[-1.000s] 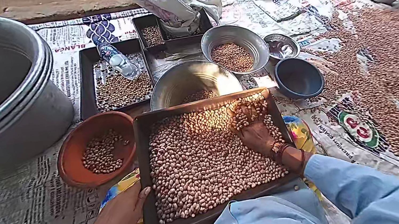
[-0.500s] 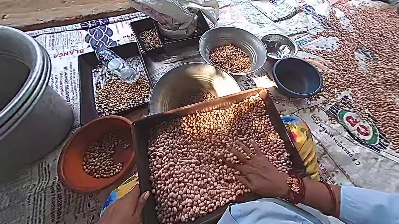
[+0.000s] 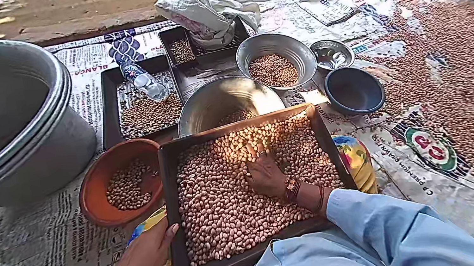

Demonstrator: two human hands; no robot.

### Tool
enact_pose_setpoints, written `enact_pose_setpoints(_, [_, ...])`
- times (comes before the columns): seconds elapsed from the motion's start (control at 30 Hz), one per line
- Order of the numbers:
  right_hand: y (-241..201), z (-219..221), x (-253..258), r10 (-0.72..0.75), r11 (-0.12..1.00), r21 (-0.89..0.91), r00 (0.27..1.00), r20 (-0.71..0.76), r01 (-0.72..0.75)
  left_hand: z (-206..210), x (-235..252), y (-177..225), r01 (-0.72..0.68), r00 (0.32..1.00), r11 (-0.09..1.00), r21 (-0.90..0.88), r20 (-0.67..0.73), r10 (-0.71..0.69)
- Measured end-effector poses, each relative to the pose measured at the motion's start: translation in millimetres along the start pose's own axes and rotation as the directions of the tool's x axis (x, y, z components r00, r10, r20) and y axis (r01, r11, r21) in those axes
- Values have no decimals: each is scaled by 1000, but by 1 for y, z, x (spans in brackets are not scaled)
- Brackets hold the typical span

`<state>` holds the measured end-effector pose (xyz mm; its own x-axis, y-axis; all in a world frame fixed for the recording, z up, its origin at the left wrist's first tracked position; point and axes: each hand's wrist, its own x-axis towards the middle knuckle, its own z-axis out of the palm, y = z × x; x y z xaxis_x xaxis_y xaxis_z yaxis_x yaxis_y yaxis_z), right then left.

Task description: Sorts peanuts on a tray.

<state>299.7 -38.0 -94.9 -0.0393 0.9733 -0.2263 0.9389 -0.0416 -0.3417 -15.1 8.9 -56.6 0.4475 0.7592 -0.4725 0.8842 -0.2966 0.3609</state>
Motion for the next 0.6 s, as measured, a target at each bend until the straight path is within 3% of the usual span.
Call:
enact_pose_setpoints(0.1, [-1,25,-31,-279,960,4,959,-42,279,4,0,0,14,1000,999,29,-24,-13])
enact_pose_setpoints(0.17, [16,28,-61,-362,932,-48,931,-56,359,5,-1,1,18,999,999,33,-32,-17])
enact_pose_setpoints(0.23, [41,22,-92,-313,944,-135,946,-81,301,3,-2,3,9,999,999,42,-32,-8])
enact_pose_setpoints(0.3, [70,13,-109,-190,947,-287,973,-128,147,1,-3,5,4,1000,998,63,-28,-2])
enact_pose_setpoints(0.43, [115,-13,-83,72,941,-313,979,-190,-129,-1,-3,8,-6,1000,998,70,-11,7])
enact_pose_setpoints(0.5, [114,-14,-47,155,935,-283,963,-219,-215,-1,-2,6,-10,1000,998,58,-10,11])
enact_pose_setpoints(0.6, [73,-15,-5,215,954,-169,958,-189,-247,-1,0,3,-7,1000,999,32,-2,7])
